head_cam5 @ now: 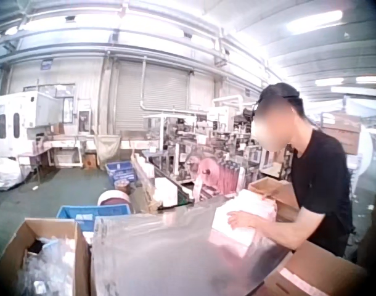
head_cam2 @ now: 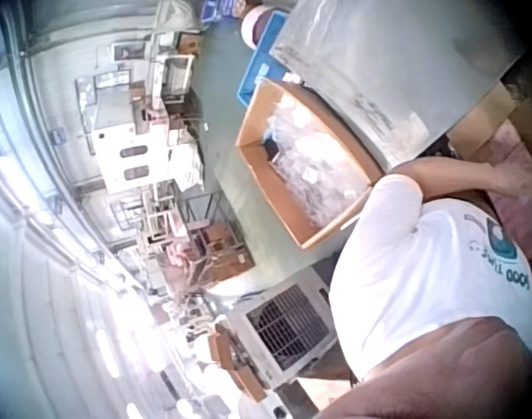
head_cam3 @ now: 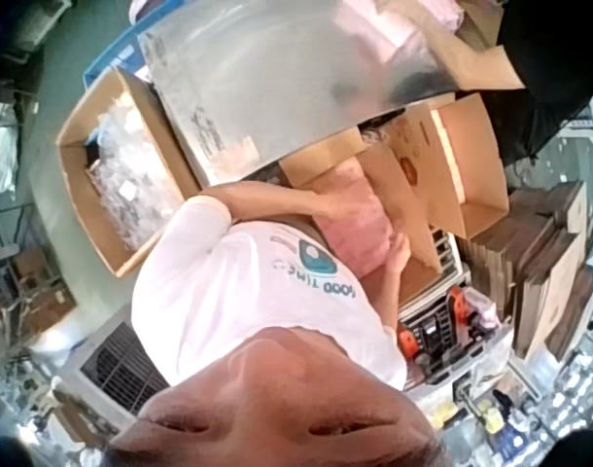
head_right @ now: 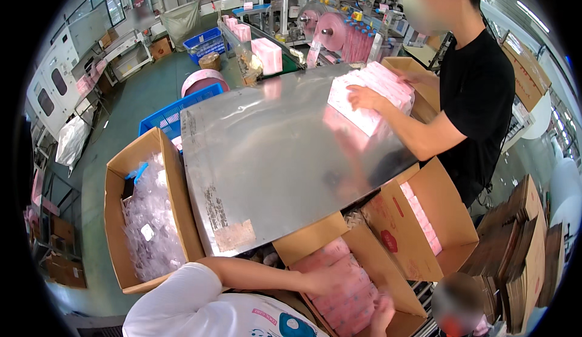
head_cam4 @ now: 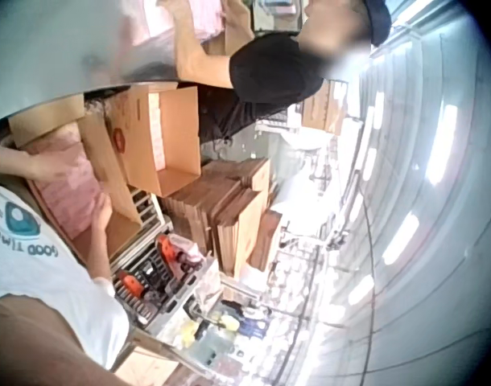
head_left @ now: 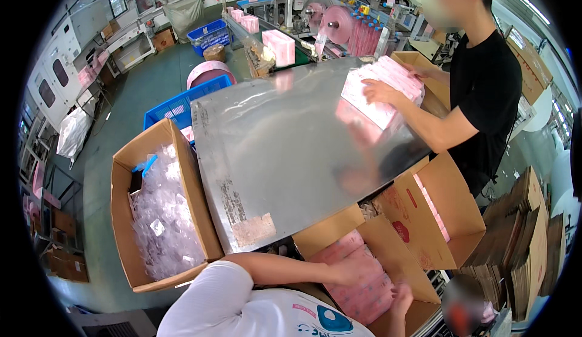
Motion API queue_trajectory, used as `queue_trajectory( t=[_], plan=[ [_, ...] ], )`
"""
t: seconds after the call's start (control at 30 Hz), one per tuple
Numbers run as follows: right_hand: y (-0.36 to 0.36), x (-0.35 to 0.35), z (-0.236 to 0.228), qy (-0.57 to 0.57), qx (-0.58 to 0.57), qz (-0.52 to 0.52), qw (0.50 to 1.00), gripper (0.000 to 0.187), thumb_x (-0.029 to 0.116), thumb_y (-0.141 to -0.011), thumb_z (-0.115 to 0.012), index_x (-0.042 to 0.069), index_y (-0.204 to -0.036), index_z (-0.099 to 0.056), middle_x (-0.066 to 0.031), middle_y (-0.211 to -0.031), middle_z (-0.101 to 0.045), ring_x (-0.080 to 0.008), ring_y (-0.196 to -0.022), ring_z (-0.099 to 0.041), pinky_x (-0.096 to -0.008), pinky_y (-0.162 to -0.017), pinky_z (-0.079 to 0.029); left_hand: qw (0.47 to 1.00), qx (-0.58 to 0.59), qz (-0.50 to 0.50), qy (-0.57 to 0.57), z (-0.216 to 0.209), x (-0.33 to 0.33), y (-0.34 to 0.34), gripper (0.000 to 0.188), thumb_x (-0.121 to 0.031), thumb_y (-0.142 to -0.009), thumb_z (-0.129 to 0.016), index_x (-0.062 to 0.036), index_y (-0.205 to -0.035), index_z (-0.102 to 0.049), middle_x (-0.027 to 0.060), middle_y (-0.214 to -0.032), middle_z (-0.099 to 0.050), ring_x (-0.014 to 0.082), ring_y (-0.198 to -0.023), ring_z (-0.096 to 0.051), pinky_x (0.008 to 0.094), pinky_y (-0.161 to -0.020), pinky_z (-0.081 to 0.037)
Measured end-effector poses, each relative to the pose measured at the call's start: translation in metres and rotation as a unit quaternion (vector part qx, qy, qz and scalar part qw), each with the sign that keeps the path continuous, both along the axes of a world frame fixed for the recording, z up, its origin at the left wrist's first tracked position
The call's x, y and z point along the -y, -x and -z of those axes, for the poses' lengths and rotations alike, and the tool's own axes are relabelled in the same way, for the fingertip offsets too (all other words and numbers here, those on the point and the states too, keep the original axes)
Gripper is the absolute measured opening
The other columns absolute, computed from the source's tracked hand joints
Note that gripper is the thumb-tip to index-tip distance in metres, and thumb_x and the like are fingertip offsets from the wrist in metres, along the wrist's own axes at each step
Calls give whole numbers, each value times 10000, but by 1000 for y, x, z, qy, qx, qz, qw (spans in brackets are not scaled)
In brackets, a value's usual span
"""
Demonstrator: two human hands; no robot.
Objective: The person picks up groups of pink packaged products from a table, places them into cardboard boxes, and then moves the filled boxes onto a conveyor belt for sealing.
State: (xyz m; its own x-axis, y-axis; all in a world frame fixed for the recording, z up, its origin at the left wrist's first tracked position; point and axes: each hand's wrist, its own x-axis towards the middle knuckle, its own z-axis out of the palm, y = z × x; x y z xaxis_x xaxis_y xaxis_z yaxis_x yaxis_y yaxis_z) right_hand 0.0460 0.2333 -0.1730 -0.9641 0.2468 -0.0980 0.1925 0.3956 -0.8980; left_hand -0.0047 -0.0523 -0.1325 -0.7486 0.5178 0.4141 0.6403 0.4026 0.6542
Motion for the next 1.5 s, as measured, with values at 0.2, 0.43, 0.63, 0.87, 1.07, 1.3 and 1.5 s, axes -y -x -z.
queue_trajectory(
  t=[0.2, 0.43, 0.63, 0.87, 1.07, 1.3, 1.5],
  plan=[
    [-5, -8, 25, -235, 273, -259, 896, 503, 368, -825, -599, -13, -1153, -575, -200, -1128, -603, -305, -990, -612, -372, -851, -480, 908, 349, 220, 74, -1, 56, 28, 410, -298, -891, -518, -26, -1197, -517, 187, -1118, -590, 311, -1031, -569, 389, -893, -444],
    [71, 102, 2, -254, 181, -380, 871, 485, 357, -834, -590, -2, -1159, -576, -174, -1085, -629, -294, -959, -622, -360, -829, -492, 888, 336, -246, 195, -10, 290, 70, 316, -291, -848, -514, -94, -1085, -580, 169, -1057, -606, 353, -980, -575, 453, -873, -447],
    [142, 227, -39, -133, 92, -384, 909, 484, 361, -831, -593, -10, -1141, -569, -187, -1106, -608, -324, -1010, -587, -380, -879, -463, 782, 304, -456, 297, 35, 402, 52, 308, -234, -752, -535, -99, -1022, -590, 175, -1047, -585, 335, -1013, -562, 509, -845, -438],
    [189, 341, -19, -177, -142, -367, 902, 508, 323, -812, -588, -7, -1190, -507, -215, -1263, -476, -380, -1194, -420, -476, -1010, -311, 775, 68, -522, 350, 25, 363, 56, 404, -256, -684, -641, -104, -1053, -578, 196, -1065, -528, 355, -1026, -489, 509, -820, -425],
    [212, 350, 13, -343, -172, -354, 853, 567, 333, -786, -588, 36, -1251, -459, -198, -1354, -382, -379, -1282, -294, -546, -1057, -161, 930, 239, -242, 140, 20, 419, 87, 409, -409, -773, -624, -57, -974, -565, 163, -991, -532, 355, -958, -488, 500, -787, -414],
    [217, 356, 4, -387, -150, -335, 846, 544, 367, -791, -577, 79, -1243, -485, -136, -1356, -403, -348, -1273, -318, -526, -1053, -187, 931, 143, -320, 103, -57, 457, 278, 708, -443, -849, -545, 41, -1328, -351, 266, -1388, -320, 412, -1294, -293, 451, -1062, -277],
    [217, 355, 2, -402, -155, -327, 841, 524, 363, -784, -582, 108, -1236, -507, -107, -1344, -427, -319, -1262, -349, -521, -1040, -218, 912, 79, -393, 83, -87, 423, 465, 690, -460, -821, -554, 3, -1308, -398, 215, -1398, -325, 373, -1308, -275, 607, -1016, -247]
  ],
)
